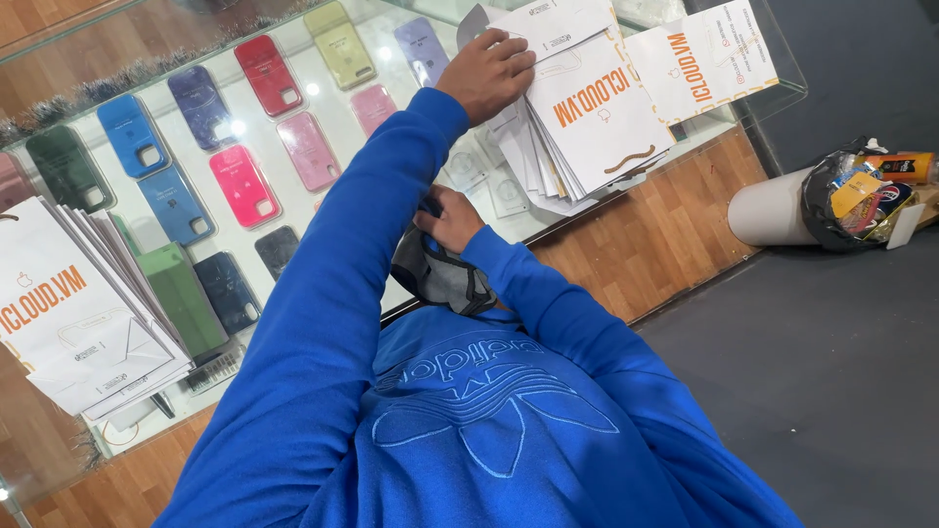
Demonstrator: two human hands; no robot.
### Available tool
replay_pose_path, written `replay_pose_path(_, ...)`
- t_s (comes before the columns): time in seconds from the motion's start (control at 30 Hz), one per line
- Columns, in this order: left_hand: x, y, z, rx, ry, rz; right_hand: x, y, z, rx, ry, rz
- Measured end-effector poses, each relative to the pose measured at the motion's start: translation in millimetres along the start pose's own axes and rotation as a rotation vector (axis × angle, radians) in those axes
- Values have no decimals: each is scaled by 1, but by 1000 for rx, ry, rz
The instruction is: Cleaning and scanning white paper bags at a service counter in a mobile repair shop.
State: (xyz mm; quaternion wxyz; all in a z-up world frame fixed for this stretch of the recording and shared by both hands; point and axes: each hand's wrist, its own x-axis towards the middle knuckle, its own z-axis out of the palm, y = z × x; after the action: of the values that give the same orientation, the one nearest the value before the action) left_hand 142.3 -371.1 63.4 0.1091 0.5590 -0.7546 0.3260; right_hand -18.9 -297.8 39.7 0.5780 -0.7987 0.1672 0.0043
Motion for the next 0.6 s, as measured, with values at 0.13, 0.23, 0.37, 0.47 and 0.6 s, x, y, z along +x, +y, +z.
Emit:
replay_pose_path(0.13, -2, -5, -8, -26, 68, -14, -1, 1, -1, 32, 5, -24)
replay_pose_path(0.23, 4, -5, -27, -35, 208, -24, -3, 3, -2, 35, 20, -37)
replay_pose_path(0.37, 15, -12, -64, -15, 422, -58, 0, 10, -1, 74, 43, -91)
replay_pose_path(0.47, 17, -12, -99, -159, 515, -186, -4, 5, -1, 105, 75, -33)
replay_pose_path(0.6, -12, -13, -141, -343, 534, -361, -5, -2, -6, 106, 60, -112)
